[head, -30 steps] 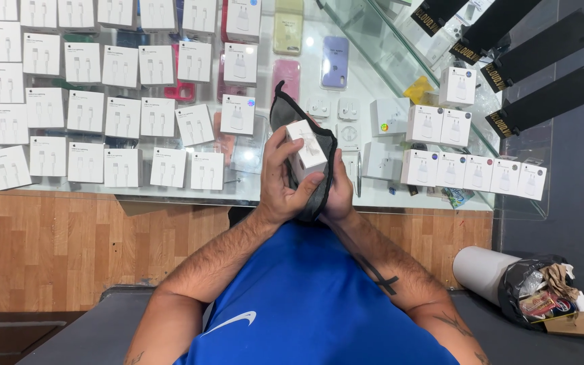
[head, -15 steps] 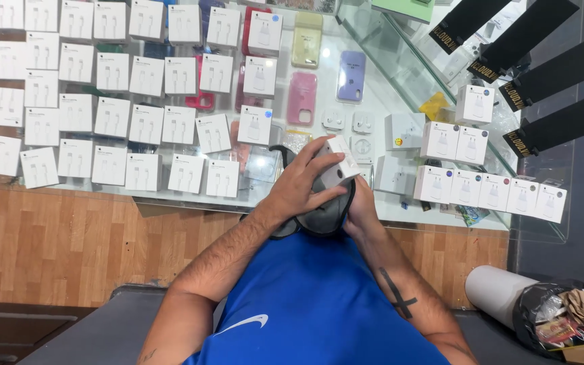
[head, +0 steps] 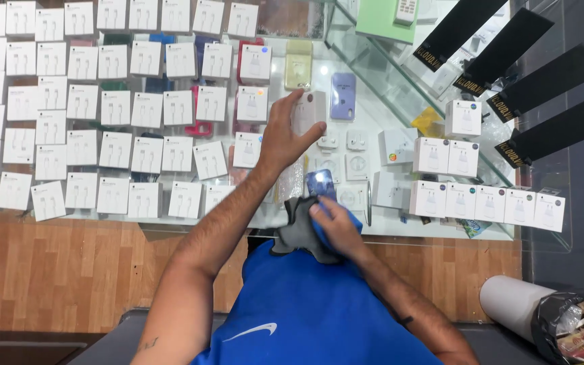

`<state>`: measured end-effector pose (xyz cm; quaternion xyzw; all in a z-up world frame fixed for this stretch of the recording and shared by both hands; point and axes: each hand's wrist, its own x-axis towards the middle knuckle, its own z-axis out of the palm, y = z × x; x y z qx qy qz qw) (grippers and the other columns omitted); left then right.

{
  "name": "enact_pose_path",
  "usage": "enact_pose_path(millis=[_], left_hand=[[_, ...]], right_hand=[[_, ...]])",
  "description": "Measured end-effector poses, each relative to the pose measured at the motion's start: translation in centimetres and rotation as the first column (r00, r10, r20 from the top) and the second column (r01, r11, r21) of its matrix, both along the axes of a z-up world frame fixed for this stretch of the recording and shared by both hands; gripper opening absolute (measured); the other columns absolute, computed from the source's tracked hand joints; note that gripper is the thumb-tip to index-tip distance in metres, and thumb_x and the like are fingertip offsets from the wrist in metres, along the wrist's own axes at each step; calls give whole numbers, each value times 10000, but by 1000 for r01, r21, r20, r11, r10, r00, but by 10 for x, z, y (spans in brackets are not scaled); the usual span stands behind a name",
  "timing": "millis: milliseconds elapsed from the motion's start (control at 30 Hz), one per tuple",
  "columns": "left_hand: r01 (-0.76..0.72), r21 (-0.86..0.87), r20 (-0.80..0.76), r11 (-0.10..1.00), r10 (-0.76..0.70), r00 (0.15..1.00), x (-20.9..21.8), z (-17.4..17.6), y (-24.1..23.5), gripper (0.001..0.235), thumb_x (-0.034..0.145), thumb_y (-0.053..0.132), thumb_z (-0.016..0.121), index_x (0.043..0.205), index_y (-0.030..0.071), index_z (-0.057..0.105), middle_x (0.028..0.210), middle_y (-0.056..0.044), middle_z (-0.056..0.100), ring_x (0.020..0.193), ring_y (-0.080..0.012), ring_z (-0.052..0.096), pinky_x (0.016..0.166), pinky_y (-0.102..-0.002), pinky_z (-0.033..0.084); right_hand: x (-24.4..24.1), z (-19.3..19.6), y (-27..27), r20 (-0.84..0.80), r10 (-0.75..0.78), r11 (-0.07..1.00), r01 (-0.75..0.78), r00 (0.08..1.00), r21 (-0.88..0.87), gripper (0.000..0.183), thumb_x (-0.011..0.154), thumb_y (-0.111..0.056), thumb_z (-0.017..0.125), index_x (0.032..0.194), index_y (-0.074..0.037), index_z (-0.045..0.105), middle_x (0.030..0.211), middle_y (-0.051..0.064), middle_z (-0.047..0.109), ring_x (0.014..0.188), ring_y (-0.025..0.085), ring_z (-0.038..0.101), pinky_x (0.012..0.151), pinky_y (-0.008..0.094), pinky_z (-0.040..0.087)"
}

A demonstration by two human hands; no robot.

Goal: The person repeatedly picks small white boxes from a glass display counter and places them into a blue drawstring bag. The person handles the boxes one at a time, opening the bag, inserting each box, and occasionally adjusting the bag's position.

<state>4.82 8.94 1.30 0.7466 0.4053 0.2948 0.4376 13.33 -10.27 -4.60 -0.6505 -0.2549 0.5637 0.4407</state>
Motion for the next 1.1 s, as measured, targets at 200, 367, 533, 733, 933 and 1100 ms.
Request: enact_pose_path(millis=[200, 367, 533, 733, 933, 1100], left_hand=[[43, 179, -339, 983, 21, 940, 45, -26, 57, 697, 790, 491, 671, 1321, 126, 406, 1248, -229, 425, 1090, -383, 567, 791, -458, 550], [67, 306, -513, 950, 105, 852, 81, -53, 103, 706, 763, 486, 675, 1274, 64, 433, 1169, -234, 473, 985, -357, 618, 676, -436, 568], [188, 348, -683, 918, 111, 722, 112, -83, 147, 703, 801, 504, 657, 1268, 27, 438, 1096, -212, 477, 958, -352, 603, 680, -478, 559], [199, 341, -845, 919, 207, 493, 136, -72, 194, 802, 804, 731, 518, 1286, 93, 456, 1117, -147, 568, 1011, -281, 498, 827, -397, 431], [137, 306, -839, 942, 199, 506, 124, -73, 237, 864, 809, 737, 486, 1362, 86, 354, 1332, -216, 417, 1267, -392, 280, 1001, -500, 281], [125, 265, -845, 956, 168, 508, 112, -65, 241, 845, 844, 678, 507, 1372, 47, 316, 1365, -202, 379, 1259, -432, 276, 995, -525, 277]], right_hand=[[8, -4, -3, 115, 288, 957, -291, 951, 9, 379, 922, -325, 523, 1217, -92, 573, 1058, 175, 638, 1082, 260, 548, 919, 419, 449], [18, -6, 3, 51, 266, 958, -270, 962, 91, 317, 900, -277, 556, 1161, -106, 612, 924, 135, 703, 974, 146, 585, 875, 391, 483], [36, -35, -6, -75, 272, 960, -265, 959, 87, 387, 915, -307, 540, 1220, -72, 574, 1093, 189, 649, 1064, 272, 576, 932, 443, 428], [38, -13, 12, -183, 328, 935, -291, 927, 201, 432, 880, -347, 498, 1210, -72, 546, 1152, 56, 600, 1083, 151, 556, 938, 261, 429], [47, -6, 20, -261, 322, 943, -286, 910, 168, 416, 888, -327, 482, 1232, -96, 524, 1213, 56, 574, 1121, 156, 542, 953, 259, 430], [52, -7, 24, -303, 326, 944, -292, 895, 151, 484, 868, -384, 488, 1259, -99, 499, 1240, 80, 558, 1122, 186, 547, 939, 283, 454]])
